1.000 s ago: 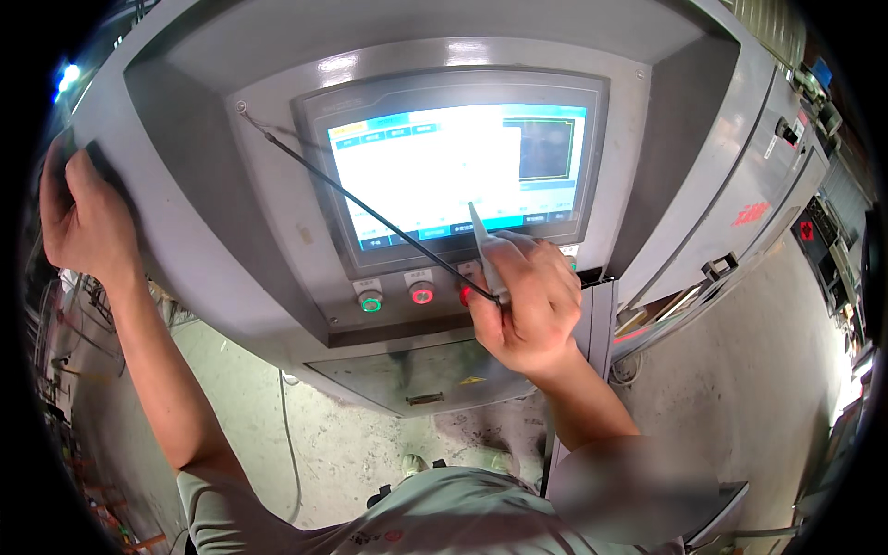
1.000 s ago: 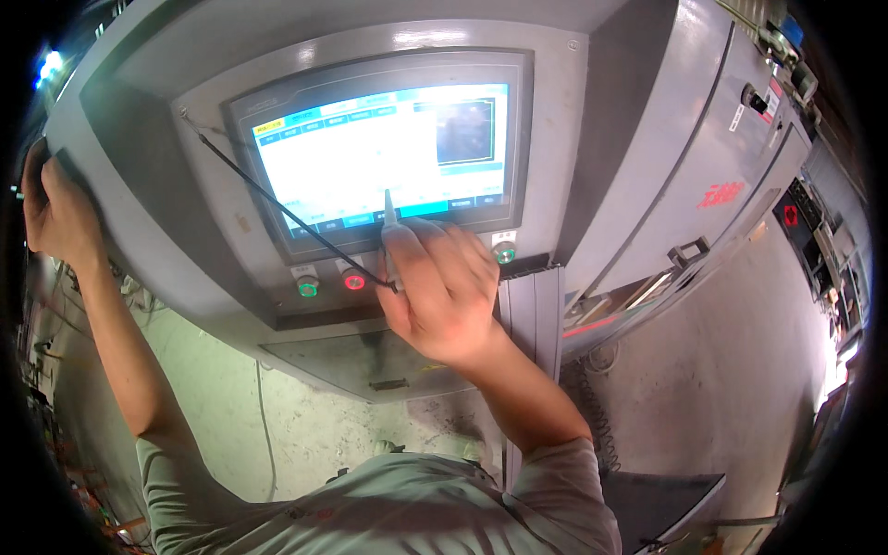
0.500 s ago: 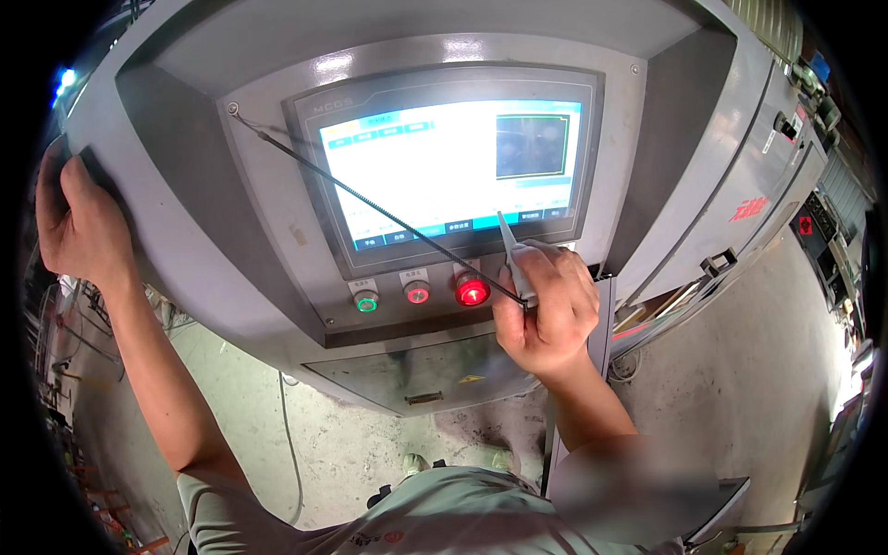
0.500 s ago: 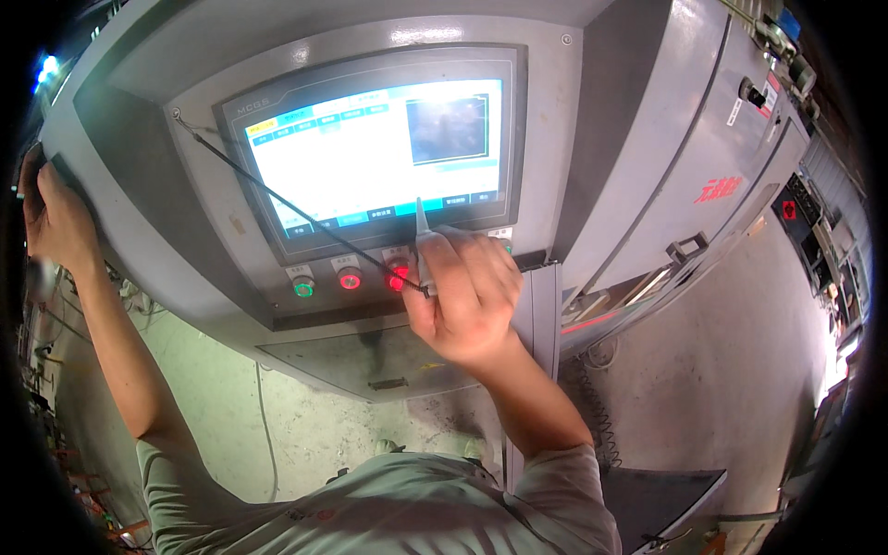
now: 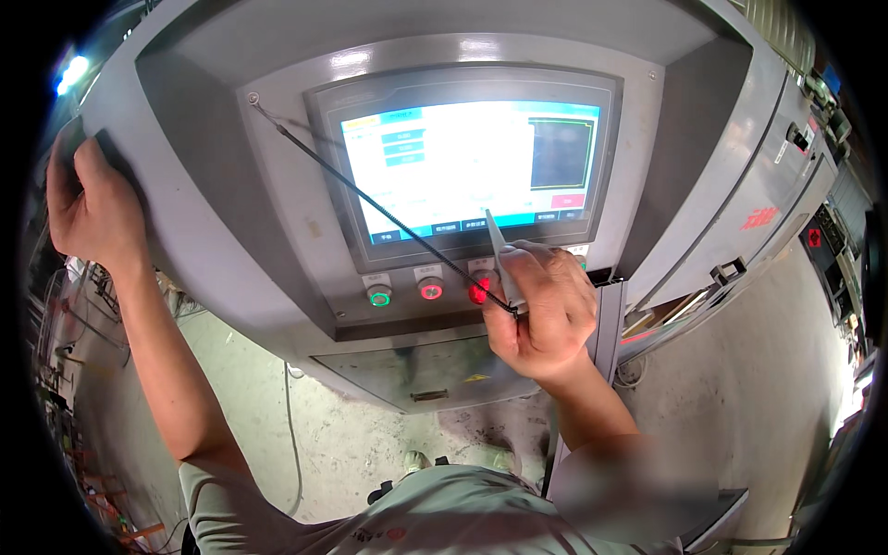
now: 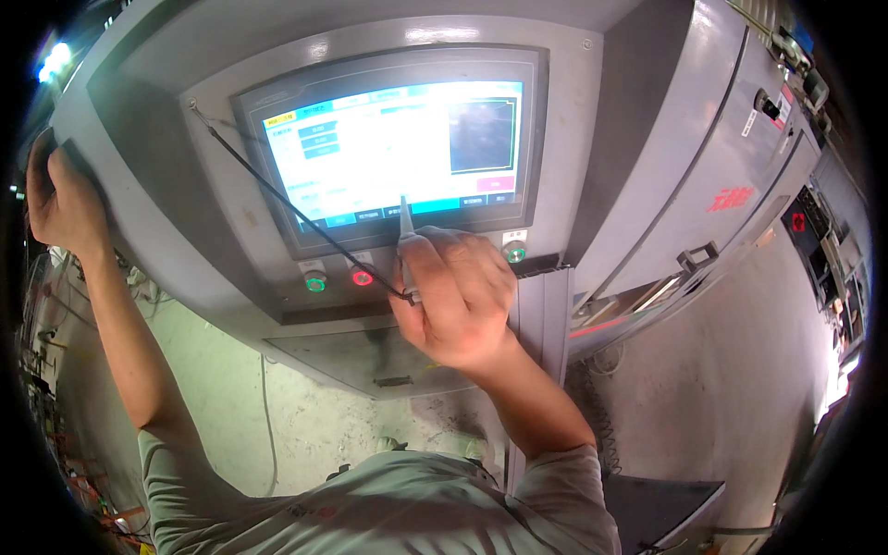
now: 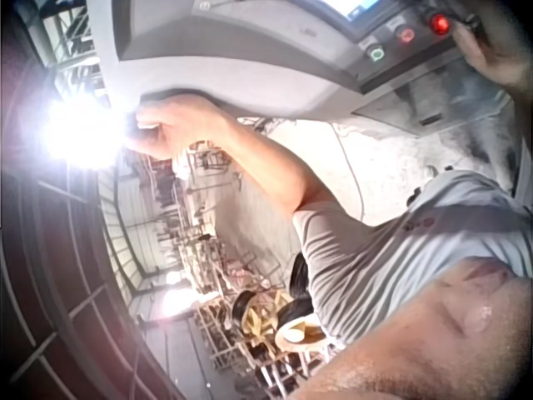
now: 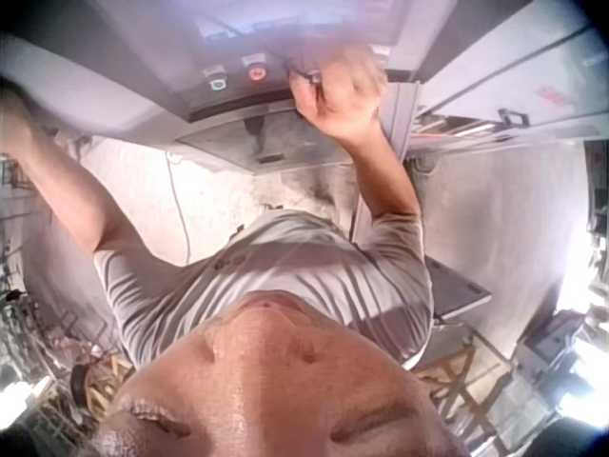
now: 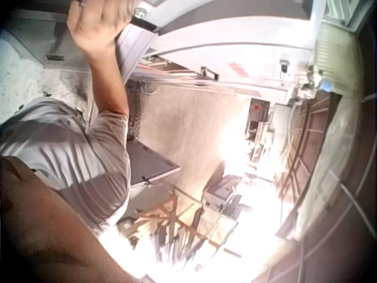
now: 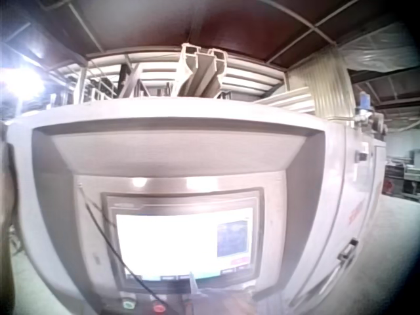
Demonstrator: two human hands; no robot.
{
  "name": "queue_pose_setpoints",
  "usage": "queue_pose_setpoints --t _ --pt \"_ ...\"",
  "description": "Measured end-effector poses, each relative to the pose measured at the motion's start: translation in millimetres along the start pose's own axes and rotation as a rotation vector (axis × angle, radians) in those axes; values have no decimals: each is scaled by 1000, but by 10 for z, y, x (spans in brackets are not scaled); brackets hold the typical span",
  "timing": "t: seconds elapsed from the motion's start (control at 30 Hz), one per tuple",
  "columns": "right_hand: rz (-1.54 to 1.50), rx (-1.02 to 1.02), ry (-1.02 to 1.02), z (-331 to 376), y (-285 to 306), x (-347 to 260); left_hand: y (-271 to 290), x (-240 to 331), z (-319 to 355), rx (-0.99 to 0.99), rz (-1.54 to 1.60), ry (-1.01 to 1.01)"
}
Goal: The person operates a CNC machine's touchscreen interface using a stylus, then retrieves a long metal profile from the machine. They carry the profile across the workshop floor, show it to a coworker, and return it to the machine area.
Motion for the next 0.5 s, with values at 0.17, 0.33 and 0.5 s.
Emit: queue_pose_setpoints --t 0.17,0.33,0.5 --pt "8 -32 -9 9 -51 -11 -2 -17 -6 9 50 21" --pt "13 12 -33 3 -71 19 5 -4 -4 13 22 26" --pt "36 -2 -11 10 -105 53 13 -23 -9 28 27 6"
Point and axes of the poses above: each hand's wrist, its own z-axis away from the middle knuckle, its own y-axis out of the back of the hand, x = y × z, the point moved 6 cm from there along -z, towards the middle knuckle, and after that the axes turned 15 degrees about -y, right-handed, at the moved point
